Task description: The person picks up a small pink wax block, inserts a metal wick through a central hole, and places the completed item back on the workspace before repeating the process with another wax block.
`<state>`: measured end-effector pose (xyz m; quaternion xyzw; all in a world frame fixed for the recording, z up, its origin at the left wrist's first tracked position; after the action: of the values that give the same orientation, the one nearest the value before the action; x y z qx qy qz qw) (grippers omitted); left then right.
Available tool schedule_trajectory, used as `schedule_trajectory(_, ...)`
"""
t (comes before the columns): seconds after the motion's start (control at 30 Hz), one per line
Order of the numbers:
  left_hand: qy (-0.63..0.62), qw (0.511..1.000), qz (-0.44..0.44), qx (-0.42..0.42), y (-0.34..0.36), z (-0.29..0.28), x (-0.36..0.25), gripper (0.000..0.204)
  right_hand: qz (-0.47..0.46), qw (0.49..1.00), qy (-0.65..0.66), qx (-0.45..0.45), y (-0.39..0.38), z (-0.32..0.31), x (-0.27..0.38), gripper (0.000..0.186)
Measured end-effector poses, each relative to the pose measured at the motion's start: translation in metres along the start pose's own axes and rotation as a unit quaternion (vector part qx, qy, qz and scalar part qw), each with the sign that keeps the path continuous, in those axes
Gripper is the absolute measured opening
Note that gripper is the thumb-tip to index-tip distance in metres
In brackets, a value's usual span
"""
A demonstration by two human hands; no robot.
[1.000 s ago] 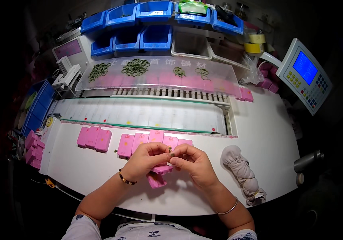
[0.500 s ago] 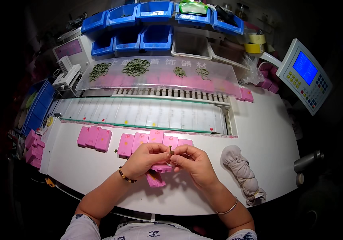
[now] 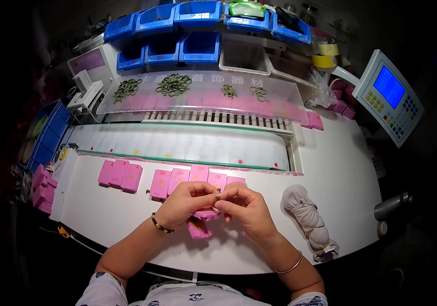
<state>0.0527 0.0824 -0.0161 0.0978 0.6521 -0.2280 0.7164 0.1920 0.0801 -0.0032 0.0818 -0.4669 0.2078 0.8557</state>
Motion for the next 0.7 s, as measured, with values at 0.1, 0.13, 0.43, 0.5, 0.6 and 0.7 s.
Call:
schedule_trajectory(0.1, -0.002, 1.0, 0.008, 0.001, 0.0, 0.0, 0.001, 0.019, -0.006, 1.0, -0.002, 0.002, 0.0, 0.001, 0.0, 0.011)
schedule_trajectory(0.13, -0.004, 1.0, 0.008, 0.002, 0.0, 0.0, 0.001, 0.018, -0.009, 1.0, 0.0, 0.003, 0.0, 0.002, 0.001, 0.011)
schedule_trajectory(0.43, -0.059, 0.998, -0.023, 0.023, 0.0, 0.002, 0.006, 0.017, 0.083, 0.99, 0.108, -0.03, -0.003, -0.003, -0.006, 0.012)
schedule_trajectory(0.5, -0.072, 0.997, -0.029, 0.022, 0.0, 0.003, 0.006, 0.016, 0.091, 0.987, 0.13, -0.036, -0.002, -0.005, -0.007, 0.012)
schedule_trajectory(0.6, -0.075, 0.996, -0.04, 0.02, -0.001, 0.005, 0.004, 0.015, 0.105, 0.979, 0.17, -0.046, -0.001, -0.008, -0.009, 0.013)
schedule_trajectory(0.7, -0.078, 0.996, -0.041, 0.013, -0.002, 0.005, 0.002, 0.015, 0.115, 0.973, 0.193, -0.054, -0.001, -0.01, -0.01, 0.013)
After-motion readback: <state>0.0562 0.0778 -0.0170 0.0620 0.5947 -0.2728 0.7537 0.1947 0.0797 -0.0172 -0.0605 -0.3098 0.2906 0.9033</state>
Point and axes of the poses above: each hand's wrist, its own y-axis towards the middle knuckle, its own z-axis out of the palm, x = y × z, the point moved 6 cm from there along y, towards the middle knuckle, and after that the axes turned 13 degrees about y, right-handed, at the moved point
